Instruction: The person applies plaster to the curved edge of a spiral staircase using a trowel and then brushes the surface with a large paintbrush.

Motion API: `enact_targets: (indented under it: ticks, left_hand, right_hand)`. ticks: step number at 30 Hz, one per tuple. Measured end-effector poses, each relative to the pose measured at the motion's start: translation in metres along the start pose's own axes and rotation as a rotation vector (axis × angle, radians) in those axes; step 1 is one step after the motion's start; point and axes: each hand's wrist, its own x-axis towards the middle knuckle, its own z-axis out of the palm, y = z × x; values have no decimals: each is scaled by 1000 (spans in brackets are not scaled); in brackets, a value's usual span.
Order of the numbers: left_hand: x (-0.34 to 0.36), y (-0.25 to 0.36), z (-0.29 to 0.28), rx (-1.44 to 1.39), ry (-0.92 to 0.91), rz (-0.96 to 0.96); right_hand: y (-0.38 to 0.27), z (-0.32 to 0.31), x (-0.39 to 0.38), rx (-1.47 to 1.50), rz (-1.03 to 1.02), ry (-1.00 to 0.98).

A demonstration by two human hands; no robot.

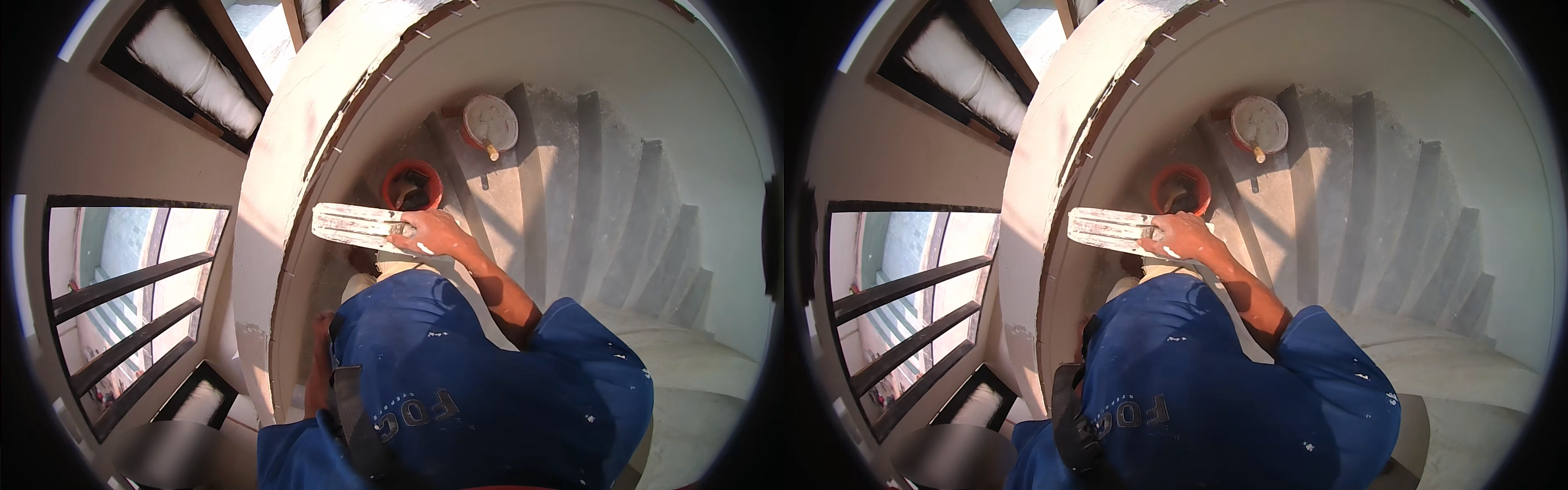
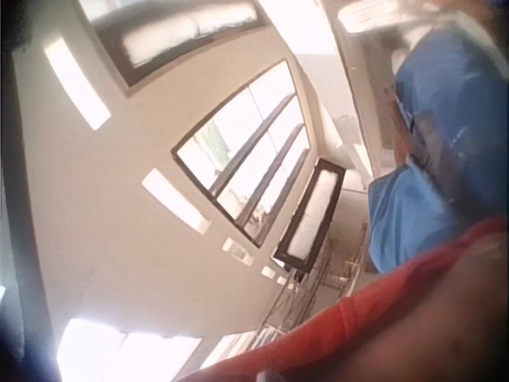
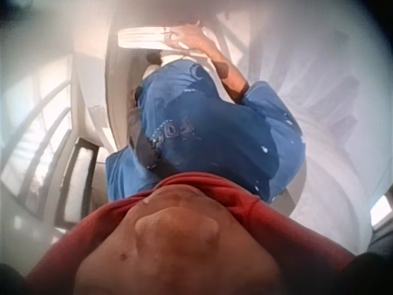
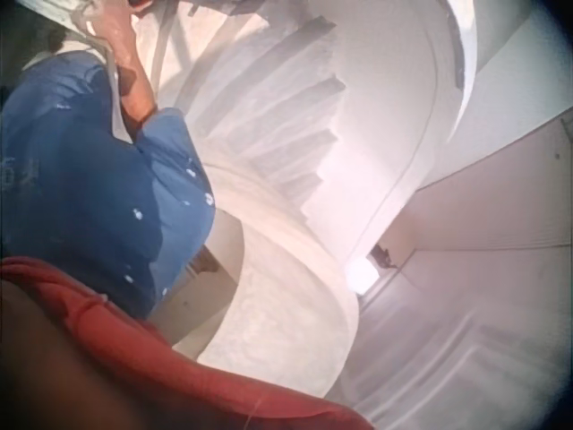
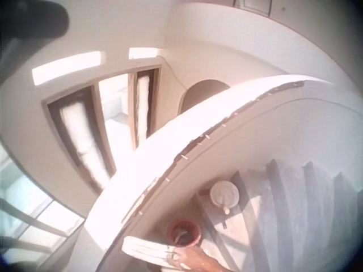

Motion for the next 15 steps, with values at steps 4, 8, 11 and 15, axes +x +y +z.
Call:
enact_targets:
  ticks: [4,8,11,15]
  left_hand:
    - [-14,-7,26,-297,-98,107]
    - [-22,-11,-3,-388,-140,-100]
    - [-38,42,7,-60,-88,-152]
    - [-34,89,14,-64,-79,-209]
  right_hand:
    - [87,14,-49,-76,282,32]
    - [152,41,-69,-41,461,98]
    - [192,82,-43,13,505,146]
    - [261,164,14,194,558,196]
